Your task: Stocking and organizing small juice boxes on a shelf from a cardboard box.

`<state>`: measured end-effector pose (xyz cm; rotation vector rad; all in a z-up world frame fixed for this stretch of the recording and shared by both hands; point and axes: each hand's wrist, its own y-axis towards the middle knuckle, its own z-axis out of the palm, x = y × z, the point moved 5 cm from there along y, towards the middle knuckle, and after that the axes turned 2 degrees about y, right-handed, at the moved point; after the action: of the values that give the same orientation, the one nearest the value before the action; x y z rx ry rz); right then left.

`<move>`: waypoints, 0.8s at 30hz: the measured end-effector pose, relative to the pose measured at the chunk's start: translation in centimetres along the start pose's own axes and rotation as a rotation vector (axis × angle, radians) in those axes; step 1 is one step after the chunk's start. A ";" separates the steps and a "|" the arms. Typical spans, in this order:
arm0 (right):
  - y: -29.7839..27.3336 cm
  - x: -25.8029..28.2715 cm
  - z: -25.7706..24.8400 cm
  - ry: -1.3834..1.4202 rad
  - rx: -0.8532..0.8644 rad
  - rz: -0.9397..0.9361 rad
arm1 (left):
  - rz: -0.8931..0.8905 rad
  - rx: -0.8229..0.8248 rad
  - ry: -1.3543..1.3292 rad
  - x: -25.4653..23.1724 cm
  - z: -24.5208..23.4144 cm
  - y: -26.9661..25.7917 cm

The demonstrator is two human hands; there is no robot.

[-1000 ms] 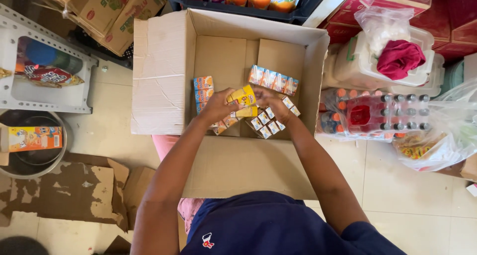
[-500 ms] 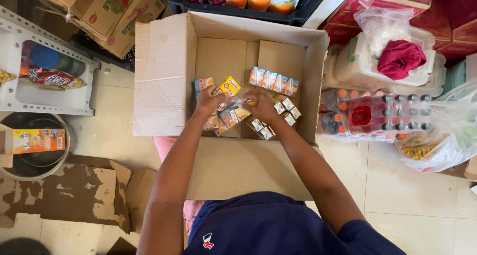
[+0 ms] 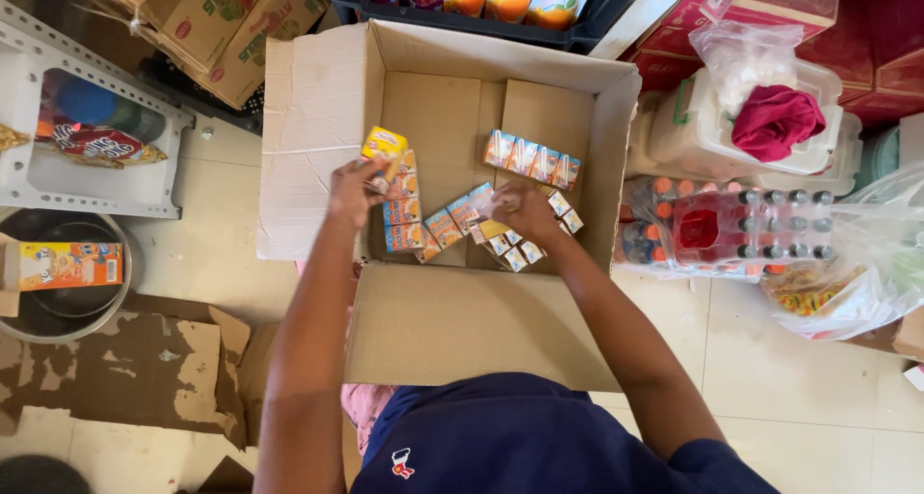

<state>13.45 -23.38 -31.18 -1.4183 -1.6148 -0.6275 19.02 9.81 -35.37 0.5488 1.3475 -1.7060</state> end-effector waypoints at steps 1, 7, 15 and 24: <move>0.0 -0.6 -0.1 0.004 0.003 0.000 | -0.001 -0.004 0.003 -0.9 -0.3 -0.6; 1.0 0.8 -1.3 -0.404 -0.182 -0.178 | -0.009 0.377 -0.470 -5.6 3.6 -5.6; 0.3 6.1 0.4 -0.663 -0.016 -0.219 | 0.127 0.417 -0.276 -3.5 3.9 -6.0; -3.0 16.2 -4.2 0.062 -0.397 -0.304 | 0.213 0.409 -0.126 -7.0 11.8 -10.7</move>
<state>12.23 -19.11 -14.77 -1.4185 -1.7356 -1.2120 15.76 1.64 -20.39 0.7710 0.8198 -1.8104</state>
